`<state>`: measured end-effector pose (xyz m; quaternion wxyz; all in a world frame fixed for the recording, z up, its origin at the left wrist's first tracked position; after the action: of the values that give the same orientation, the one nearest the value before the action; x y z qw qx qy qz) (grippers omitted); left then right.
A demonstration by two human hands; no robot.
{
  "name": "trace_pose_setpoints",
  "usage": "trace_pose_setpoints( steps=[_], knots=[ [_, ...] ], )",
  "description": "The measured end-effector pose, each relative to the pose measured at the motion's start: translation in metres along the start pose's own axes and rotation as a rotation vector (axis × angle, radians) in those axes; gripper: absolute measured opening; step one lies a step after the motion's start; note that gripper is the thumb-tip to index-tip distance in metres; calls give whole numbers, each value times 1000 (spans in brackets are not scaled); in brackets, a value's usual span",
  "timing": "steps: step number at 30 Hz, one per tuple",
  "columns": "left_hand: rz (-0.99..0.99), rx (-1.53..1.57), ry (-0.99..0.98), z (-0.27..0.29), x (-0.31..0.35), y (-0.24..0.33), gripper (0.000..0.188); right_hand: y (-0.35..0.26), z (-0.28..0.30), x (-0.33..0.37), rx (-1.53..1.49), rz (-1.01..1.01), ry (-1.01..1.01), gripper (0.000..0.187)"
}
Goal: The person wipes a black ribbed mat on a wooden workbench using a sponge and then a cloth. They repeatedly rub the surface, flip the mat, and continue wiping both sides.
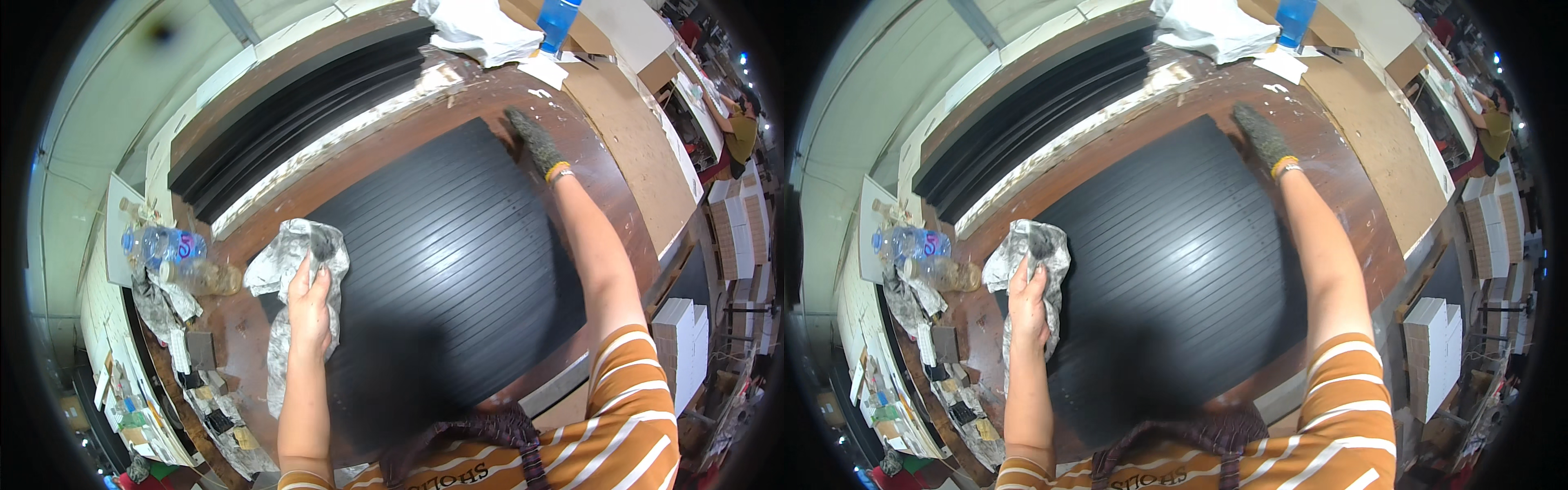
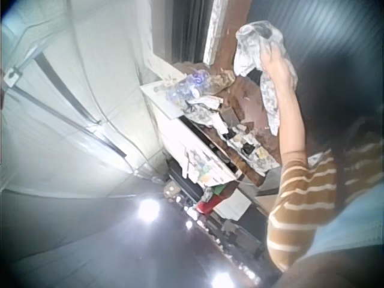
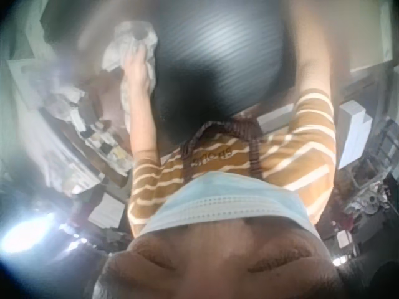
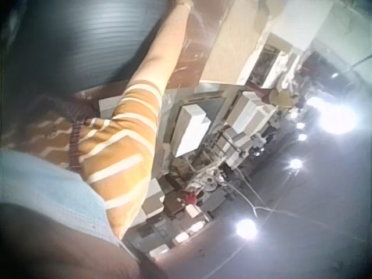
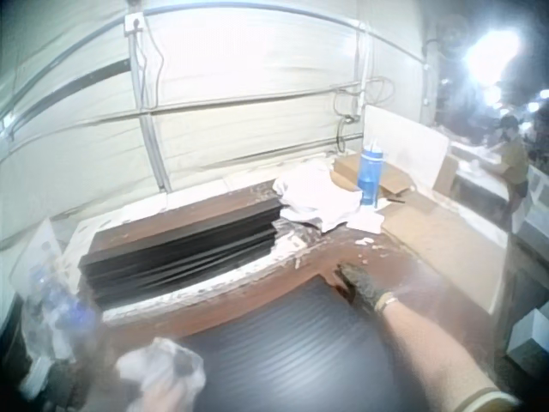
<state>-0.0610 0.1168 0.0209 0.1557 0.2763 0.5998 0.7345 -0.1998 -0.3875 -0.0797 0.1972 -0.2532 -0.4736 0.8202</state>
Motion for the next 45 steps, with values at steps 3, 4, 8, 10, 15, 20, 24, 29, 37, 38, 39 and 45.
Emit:
trace_pose_setpoints(
  steps=[3, 4, 8, 10, 15, 20, 24, 29, 37, 38, 39, 45],
  knots=[
    [-4, -158, -15, -56, -30, 2, 49, 24, -32, -21, -1007, -308, -30, 49],
    [-44, -208, -27, -78, -42, 2, 50, 25, -34, -25, -782, -199, -93, 47],
    [-177, -402, -111, -184, -91, 13, 53, 2, -55, -25, -66, 88, -232, 48],
    [-392, -629, -175, -248, -130, 15, 55, -16, -53, -22, -10, 86, -247, 53],
    [-567, -1216, -269, -324, -170, 8, 57, -9, -33, -13, 120, 79, -201, 51],
    [-292, -1378, 84, -240, -164, 0, 60, -12, -44, -19, 143, 207, -215, 52],
    [-487, -1411, -260, -348, -159, 26, 62, 27, -46, -15, 123, 298, -68, 46],
    [-357, -1238, 187, -201, -189, -15, 56, 16, -61, -23, 50, 130, -166, 44],
    [-578, -1385, -229, -327, -129, 13, 51, 16, -49, -14, 175, 31, -170, 47],
    [-553, -1320, -97, -301, -136, 16, 51, 12, -49, -15, 153, 67, -195, 47],
    [-528, -1254, 31, -270, -144, 16, 51, 8, -50, -18, 129, 104, -217, 47],
    [-496, -1456, -183, -309, -110, 24, 63, 9, -55, -15, 105, 128, -271, 48]
  ],
)
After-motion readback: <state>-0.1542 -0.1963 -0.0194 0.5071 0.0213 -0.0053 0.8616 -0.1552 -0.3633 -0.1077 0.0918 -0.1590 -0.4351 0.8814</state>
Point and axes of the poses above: each hand's wrist, its own x-axis away from the middle knuckle, its own z-axis out of the back of the hand, y = z × x, the point moved 6 cm from there along -x, towards the middle knuckle, and after that the axes turned 12 degrees about -x, right-handed, at the moved point
